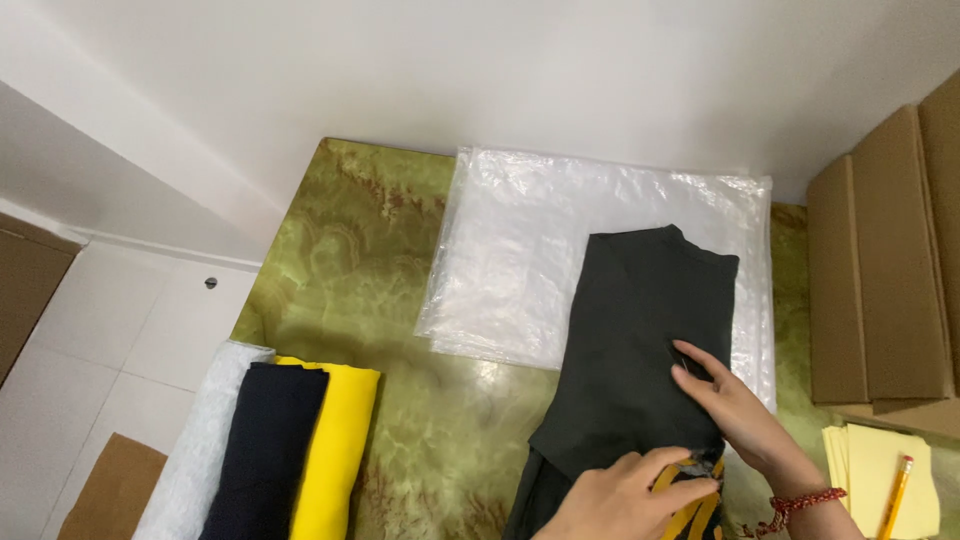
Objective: Taking clothes off hangers and folding them on a table
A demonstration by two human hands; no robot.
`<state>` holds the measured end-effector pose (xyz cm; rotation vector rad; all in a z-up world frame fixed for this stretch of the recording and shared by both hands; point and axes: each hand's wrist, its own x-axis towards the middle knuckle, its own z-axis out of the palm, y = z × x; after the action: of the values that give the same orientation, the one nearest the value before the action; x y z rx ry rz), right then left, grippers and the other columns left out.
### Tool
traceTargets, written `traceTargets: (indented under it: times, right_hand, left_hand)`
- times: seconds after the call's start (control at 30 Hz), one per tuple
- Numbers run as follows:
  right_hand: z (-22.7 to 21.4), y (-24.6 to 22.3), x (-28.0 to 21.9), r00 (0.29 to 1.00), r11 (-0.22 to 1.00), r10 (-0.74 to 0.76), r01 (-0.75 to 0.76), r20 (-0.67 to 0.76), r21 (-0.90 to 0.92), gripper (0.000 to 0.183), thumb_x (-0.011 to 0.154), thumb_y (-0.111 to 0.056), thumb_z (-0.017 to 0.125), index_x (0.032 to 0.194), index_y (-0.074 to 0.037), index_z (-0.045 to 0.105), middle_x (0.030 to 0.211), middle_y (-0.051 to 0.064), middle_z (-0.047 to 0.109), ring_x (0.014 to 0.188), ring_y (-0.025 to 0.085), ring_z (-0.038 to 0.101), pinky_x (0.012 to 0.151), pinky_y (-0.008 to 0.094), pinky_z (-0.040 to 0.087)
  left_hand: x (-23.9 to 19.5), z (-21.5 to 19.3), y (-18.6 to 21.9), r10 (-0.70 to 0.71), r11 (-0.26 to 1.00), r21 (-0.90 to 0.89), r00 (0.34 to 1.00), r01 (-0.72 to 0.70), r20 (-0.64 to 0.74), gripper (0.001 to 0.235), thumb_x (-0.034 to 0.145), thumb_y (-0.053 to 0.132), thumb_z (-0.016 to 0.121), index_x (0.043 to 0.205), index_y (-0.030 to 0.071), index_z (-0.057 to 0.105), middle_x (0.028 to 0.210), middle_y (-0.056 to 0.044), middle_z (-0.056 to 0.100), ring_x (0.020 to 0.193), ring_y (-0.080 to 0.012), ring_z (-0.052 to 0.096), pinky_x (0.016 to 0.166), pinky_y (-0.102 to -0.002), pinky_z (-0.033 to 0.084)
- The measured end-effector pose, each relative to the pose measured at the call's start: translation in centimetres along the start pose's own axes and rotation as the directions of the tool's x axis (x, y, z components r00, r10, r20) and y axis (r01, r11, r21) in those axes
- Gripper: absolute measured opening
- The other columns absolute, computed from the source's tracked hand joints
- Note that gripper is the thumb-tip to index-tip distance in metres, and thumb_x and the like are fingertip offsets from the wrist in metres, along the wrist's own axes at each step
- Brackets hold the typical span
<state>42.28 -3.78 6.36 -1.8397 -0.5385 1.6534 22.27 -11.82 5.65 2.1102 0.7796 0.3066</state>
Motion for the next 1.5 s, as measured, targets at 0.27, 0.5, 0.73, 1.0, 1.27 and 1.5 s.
traceTargets:
  times: [0.27, 0.5, 0.73, 1.0, 1.27, 1.5]
  right_hand:
    - [-5.6, 0.3, 5.7, 0.973, 0.937, -0.155, 0.089, -0.171, -0.339, 0.049, 0.099, -0.01, 0.073, 0.147, -0.01, 0.063, 0.111, 0.017, 0.074, 0.074, 0.028, 0.069, 0.062, 0.039, 0.056]
    - [-6.5, -6.2, 12.4, 0.923, 0.961, -0.262, 0.225, -0.28, -0.159, 0.07, 0.1, -0.012, 0.07, 0.161, -0.007, 0.036, 0.158, 0.014, 0.048, 0.08, 0.033, 0.076, 0.063, 0.038, 0.06]
    - [-8.1, -3.3, 16.9, 0.905, 0.937, -0.35, 0.342, -0.243, -0.076, 0.063, 0.092, 0.008, 0.072, 0.147, 0.022, 0.045, 0.111, 0.017, 0.051, 0.063, 0.034, 0.074, 0.057, 0.039, 0.067]
    - [-11.9, 4.4, 13.4, 0.679, 0.692, -0.719, 0.68, -0.149, -0.24, 0.027, 0.085, 0.015, 0.071, 0.104, -0.001, 0.08, 0.121, 0.021, 0.073, 0.111, 0.027, 0.07, 0.102, 0.045, 0.056]
    - [-12.7, 5.0, 10.3, 0.69, 0.517, -0.72, 0.464, -0.073, -0.72, 0.029, 0.091, 0.0, 0.067, 0.1, -0.023, 0.082, 0.109, -0.001, 0.081, 0.111, 0.024, 0.075, 0.102, 0.043, 0.057]
    - [-7.8, 0.5, 10.1, 0.853, 0.45, -0.52, 0.322, 0.048, -0.833, 0.062, 0.08, -0.027, 0.09, 0.139, -0.019, 0.07, 0.132, 0.015, 0.071, 0.129, 0.042, 0.065, 0.109, 0.052, 0.052]
  left_hand:
    - [2.9, -4.9, -9.8, -0.464, 0.884, -0.237, 0.815, 0.403, -0.348, 0.027, 0.1, 0.019, 0.065, 0.124, 0.018, 0.076, 0.132, -0.005, 0.066, 0.087, -0.0208, 0.07, 0.083, -0.037, 0.056]
    - [14.6, -11.7, -13.9, -0.854, 0.397, -0.796, 0.502, 0.456, -0.139, 0.055, 0.091, 0.027, 0.055, 0.145, 0.019, 0.061, 0.145, 0.001, 0.064, 0.071, -0.014, 0.075, 0.065, -0.026, 0.048]
    - [21.5, -10.3, -21.1, -0.771, 0.498, -0.717, 0.627, 0.488, -0.11, 0.086, 0.084, 0.017, 0.082, 0.16, 0.004, 0.042, 0.136, -0.022, 0.064, 0.061, -0.0181, 0.077, 0.043, -0.023, 0.064]
    - [13.8, -12.8, -14.3, -0.348, 0.919, -0.335, 0.826, 0.207, -0.443, 0.018, 0.092, -0.001, 0.073, 0.099, 0.015, 0.074, 0.103, -0.009, 0.07, 0.083, -0.0249, 0.072, 0.072, -0.039, 0.062]
    - [7.0, -12.1, -13.0, -0.241, 0.951, 0.14, 0.943, 0.277, -0.229, 0.017, 0.093, 0.004, 0.063, 0.103, 0.016, 0.069, 0.093, -0.004, 0.076, 0.104, -0.0265, 0.065, 0.087, -0.042, 0.056]
    - [11.0, -11.2, -12.6, -0.349, 0.937, -0.044, 0.917, 0.348, -0.194, 0.04, 0.109, 0.027, 0.06, 0.146, 0.012, 0.061, 0.14, -0.018, 0.062, 0.14, -0.0376, 0.05, 0.114, -0.054, 0.045]
